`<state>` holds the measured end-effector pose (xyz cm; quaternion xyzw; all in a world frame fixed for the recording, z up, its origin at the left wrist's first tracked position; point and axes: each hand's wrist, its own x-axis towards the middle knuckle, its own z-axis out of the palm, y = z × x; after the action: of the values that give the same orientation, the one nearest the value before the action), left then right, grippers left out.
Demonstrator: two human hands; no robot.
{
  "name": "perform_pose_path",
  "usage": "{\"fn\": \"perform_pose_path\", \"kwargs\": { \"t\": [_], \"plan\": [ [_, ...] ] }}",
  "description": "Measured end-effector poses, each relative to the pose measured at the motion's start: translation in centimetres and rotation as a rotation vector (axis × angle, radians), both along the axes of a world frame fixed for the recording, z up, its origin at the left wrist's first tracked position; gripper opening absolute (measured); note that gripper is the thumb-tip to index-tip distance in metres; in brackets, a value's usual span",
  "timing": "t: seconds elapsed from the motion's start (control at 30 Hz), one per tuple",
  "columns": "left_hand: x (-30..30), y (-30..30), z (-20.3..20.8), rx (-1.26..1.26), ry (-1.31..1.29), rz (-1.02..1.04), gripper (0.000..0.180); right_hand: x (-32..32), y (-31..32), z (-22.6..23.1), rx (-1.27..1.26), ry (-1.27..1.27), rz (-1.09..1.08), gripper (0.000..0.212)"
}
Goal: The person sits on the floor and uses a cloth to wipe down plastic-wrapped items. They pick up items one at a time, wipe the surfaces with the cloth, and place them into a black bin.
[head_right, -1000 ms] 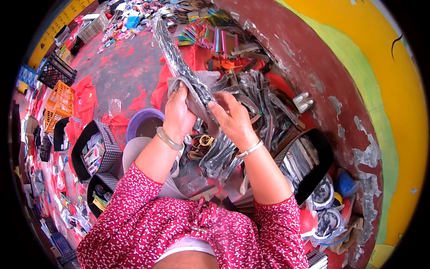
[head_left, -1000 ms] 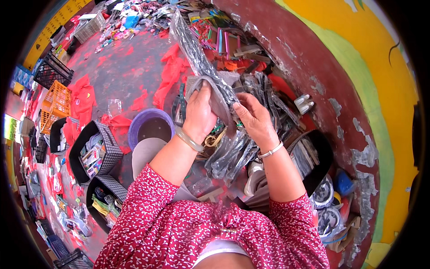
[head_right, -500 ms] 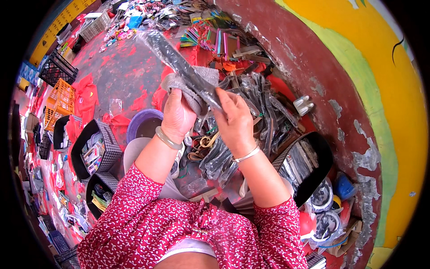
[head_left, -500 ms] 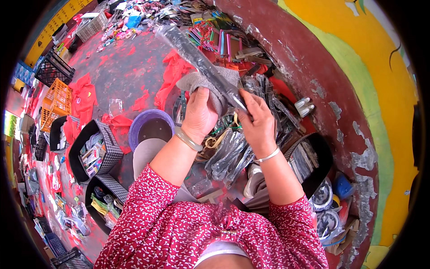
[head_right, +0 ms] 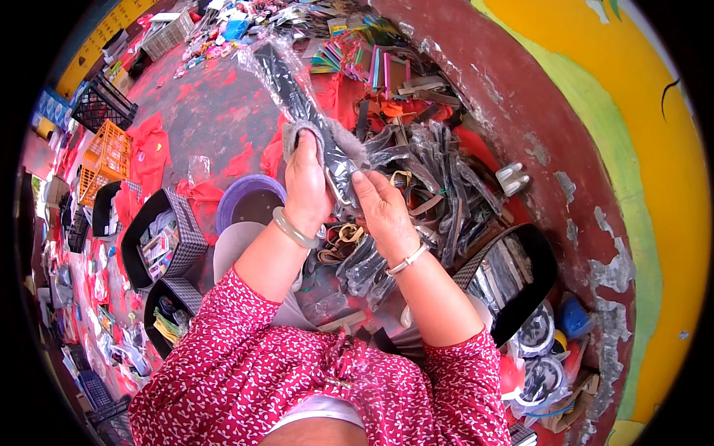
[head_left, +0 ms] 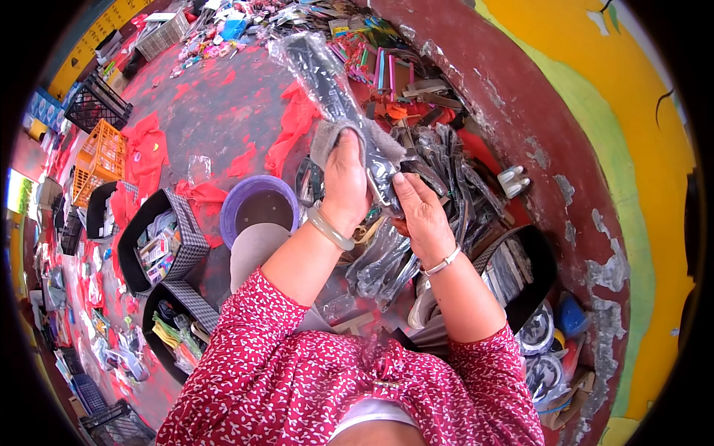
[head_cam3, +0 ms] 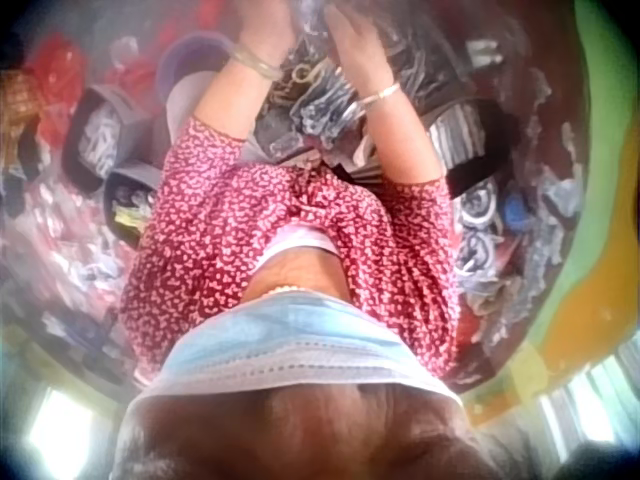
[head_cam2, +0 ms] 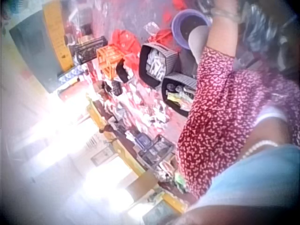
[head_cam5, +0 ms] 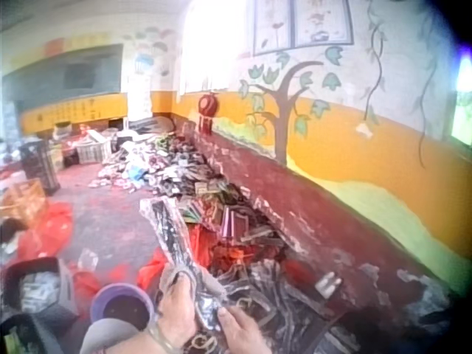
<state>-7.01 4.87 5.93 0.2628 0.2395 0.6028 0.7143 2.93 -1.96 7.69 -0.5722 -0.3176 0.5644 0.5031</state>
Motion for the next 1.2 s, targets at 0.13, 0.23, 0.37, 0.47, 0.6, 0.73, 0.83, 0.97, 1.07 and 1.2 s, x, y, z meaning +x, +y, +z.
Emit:
{"fn": "perform_pose_path", "kwargs": {
  "t": [0.13, 0.23, 0.37, 0.47, 0.6, 0.73, 0.83, 0.97, 1.07, 1.2],
  "plan": [
    [1.0, -1.0, -1.8, 0.168, 0.249, -0.100, 0.035, -0.1, -0.2, -1.4, 0.169, 0.089, -0.084, 0.027],
    [1.3, -2.9, -2.0, 0.299, 0.460, -0.226, 0.035, 1.0, 0.9, -3.7, 0.319, -0.107, -0.214, 0.023],
    [2.7, -4.0, -3.4, 0.140, 0.144, -0.302, 0.034, 1.5, 1.1, -2.5, 0.359, -0.471, -0.258, 0.022],
    [2.0, -3.8, -3.3, 0.115, 0.117, -0.398, 0.032, 1.7, 1.2, -2.4, 0.365, -0.461, -0.242, 0.019],
    [1.1, -2.7, -2.6, 0.152, 0.091, -0.343, 0.026, 1.5, 0.8, -1.5, 0.408, -0.414, -0.134, 0.014],
    [0.5, -1.8, -1.2, 0.093, -0.052, -0.262, 0.018, 0.9, 0.3, -1.4, 0.491, -0.594, -0.060, 0.013],
    [0.1, -1.7, 0.1, 0.027, -0.148, -0.234, 0.015, 0.6, 0.3, -1.2, 0.581, -0.724, -0.066, 0.016],
    [-0.5, -1.5, 0.3, -0.032, -0.204, -0.228, 0.015, 0.0, 0.1, -1.0, 0.535, -0.732, -0.040, 0.016],
    [-1.1, -1.4, 1.4, -0.004, -0.173, -0.213, 0.014, 0.2, -0.1, -0.7, 0.582, -0.742, -0.014, 0.021],
    [-2.3, -0.6, 2.5, 0.028, -0.197, -0.093, 0.014, -0.2, -0.8, -0.1, 0.552, -0.701, 0.035, 0.019]
  ]
}}
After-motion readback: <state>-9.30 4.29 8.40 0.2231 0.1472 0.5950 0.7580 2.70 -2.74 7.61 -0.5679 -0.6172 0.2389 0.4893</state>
